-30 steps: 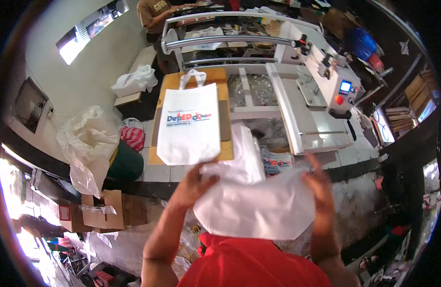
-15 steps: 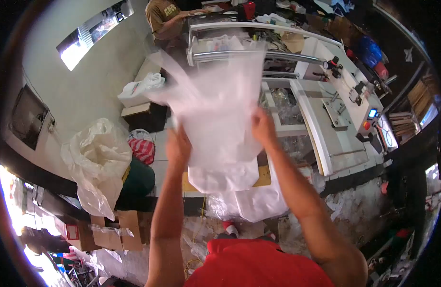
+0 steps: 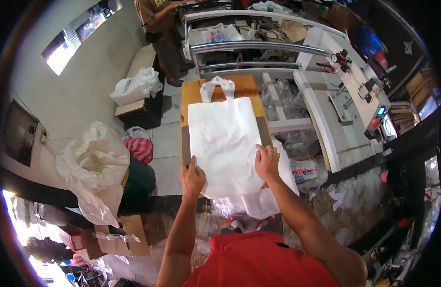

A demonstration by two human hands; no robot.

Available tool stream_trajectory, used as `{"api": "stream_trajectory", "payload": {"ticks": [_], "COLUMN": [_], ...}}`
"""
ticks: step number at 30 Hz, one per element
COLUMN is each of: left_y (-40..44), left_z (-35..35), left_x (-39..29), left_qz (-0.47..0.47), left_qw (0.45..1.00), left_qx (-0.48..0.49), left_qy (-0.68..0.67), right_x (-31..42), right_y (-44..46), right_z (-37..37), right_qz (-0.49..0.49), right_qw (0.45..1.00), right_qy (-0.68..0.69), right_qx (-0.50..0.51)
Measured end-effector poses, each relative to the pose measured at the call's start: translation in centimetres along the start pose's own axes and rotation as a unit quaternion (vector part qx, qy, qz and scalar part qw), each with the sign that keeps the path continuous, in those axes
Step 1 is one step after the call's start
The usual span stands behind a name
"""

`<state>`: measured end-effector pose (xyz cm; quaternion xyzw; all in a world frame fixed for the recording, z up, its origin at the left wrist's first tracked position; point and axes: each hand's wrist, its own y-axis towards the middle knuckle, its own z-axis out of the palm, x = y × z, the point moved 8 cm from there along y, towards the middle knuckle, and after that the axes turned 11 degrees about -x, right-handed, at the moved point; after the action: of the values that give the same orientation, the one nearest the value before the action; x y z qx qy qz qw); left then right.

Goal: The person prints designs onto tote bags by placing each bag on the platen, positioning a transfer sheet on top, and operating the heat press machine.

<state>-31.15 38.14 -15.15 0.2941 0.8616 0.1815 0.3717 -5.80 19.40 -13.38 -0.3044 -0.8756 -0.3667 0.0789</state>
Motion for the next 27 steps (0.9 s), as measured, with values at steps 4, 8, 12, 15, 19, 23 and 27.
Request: {"api": "stream_trajectory", "payload": {"ticks": [4,8,12,15,19,23,27], "left_y": [0.4,0.4,0.0,-3.3,-10.6,-24.5,-39.9], "left_z": [0.0,-0.2,-0.5,-1.3,-8.9,-10.4,-11.4], "left_x": [0.0,-0.2,1.1,9.6,10.7,14.5,12.6], "left_qz": [0.003,-0.013,-0.045,-0.311,-0.242,-0.219,-0.264], "left_qw": [1.0,1.0,0.999,0.918,0.943,0.939,0.837], "left_qx": [-0.009,-0.003,0.0,-0.096,-0.226,0.084,0.434], "left_qy": [-0.012,0.004,0.0,-0.225,0.023,0.252,0.205], "right_x": [-0.5,-1.3,-5.4,-14.1,-30.9,-41.7,-47.9], "right_y": [-0.4,-0.3,-0.8,-4.6,-15.4,-22.0,-23.9], "right_z": [0.1,0.3,-2.4,-5.7,-5.4,0.3,9.7], "right_qz": [0.017,0.04,0.09,0.12,0.278,0.314,0.098], "right_qw": [1.0,0.999,0.991,0.987,0.957,0.896,0.929], "right_qy": [0.006,0.023,0.076,0.038,-0.052,-0.126,-0.141], "right_qx": [-0.002,0.004,-0.07,-0.103,0.067,0.287,0.329]}}
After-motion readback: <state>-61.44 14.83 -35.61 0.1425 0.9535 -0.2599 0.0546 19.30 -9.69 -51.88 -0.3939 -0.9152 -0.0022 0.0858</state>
